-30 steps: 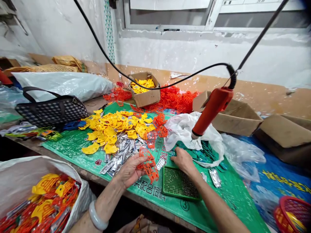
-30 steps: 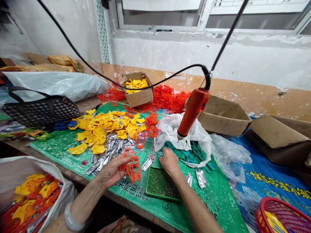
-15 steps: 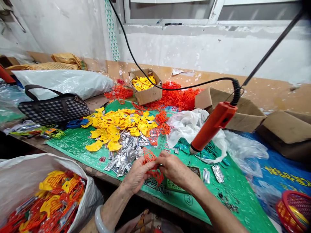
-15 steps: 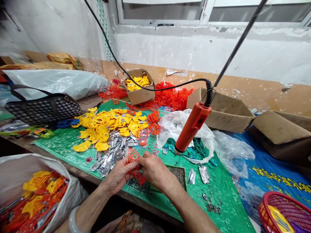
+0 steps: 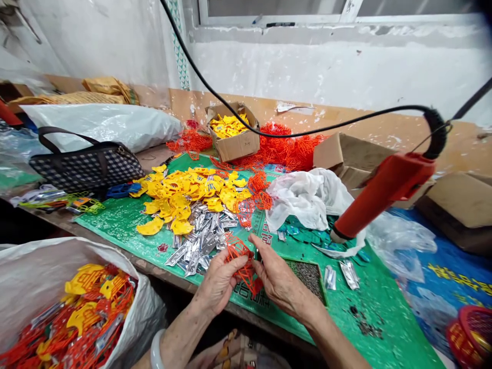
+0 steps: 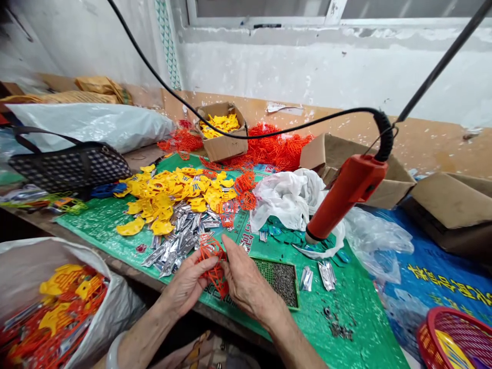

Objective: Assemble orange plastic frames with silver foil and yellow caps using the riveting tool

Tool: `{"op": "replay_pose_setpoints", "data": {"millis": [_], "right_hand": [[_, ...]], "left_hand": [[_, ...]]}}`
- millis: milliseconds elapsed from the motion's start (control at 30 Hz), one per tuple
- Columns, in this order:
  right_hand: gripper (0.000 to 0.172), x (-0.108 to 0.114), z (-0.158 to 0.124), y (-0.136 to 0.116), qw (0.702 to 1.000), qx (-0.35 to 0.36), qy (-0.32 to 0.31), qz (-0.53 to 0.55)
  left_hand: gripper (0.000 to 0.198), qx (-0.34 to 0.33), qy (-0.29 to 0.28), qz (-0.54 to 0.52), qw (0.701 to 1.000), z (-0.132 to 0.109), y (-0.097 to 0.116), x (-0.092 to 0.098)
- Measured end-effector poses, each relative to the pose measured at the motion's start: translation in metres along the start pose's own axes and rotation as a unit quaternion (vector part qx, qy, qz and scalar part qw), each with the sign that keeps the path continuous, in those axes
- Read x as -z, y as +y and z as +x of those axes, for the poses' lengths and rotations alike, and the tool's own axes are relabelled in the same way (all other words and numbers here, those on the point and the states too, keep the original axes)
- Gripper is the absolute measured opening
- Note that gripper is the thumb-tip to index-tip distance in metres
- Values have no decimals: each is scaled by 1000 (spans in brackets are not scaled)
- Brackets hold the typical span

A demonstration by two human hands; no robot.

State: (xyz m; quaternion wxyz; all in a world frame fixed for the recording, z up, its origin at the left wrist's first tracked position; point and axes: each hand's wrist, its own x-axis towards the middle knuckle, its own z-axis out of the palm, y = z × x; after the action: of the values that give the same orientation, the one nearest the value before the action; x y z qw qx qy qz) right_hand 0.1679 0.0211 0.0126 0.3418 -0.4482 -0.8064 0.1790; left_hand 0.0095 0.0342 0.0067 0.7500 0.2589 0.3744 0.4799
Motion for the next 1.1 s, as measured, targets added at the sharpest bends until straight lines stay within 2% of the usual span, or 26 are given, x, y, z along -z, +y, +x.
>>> {"op": "replay_pose_setpoints", "data": {"millis": [167,300,433,567,733,900,1100], "right_hand": [[41,-4,-6,0,997,-40,49,46],[22,-4,-9,-2,991,-39,98,81],[15,-5,-14,-8,991,-25,111,65],[23,-9,-21,-17,991,9,133,-18],[35,-10,-29,-21,983,43,143,-106],[35,-6,-35,-22,979,-10,178,-98],[34,-9,-34,-37,969,-24,201,-143]], "left_hand": [[41,-15,-1,-8,1000,-4,-3,-3],[39,-20,-3,-27,999,-6,-5,-1],[35,-23,-15,-24,999,-12,-6,1],[32,-21,-35,-12,999,-17,-6,2],[31,-8,-24,-23,999,-17,-7,3],[29,-18,-3,-37,999,-13,-8,1],[30,-33,6,-29,999,-14,-16,-7]]}}
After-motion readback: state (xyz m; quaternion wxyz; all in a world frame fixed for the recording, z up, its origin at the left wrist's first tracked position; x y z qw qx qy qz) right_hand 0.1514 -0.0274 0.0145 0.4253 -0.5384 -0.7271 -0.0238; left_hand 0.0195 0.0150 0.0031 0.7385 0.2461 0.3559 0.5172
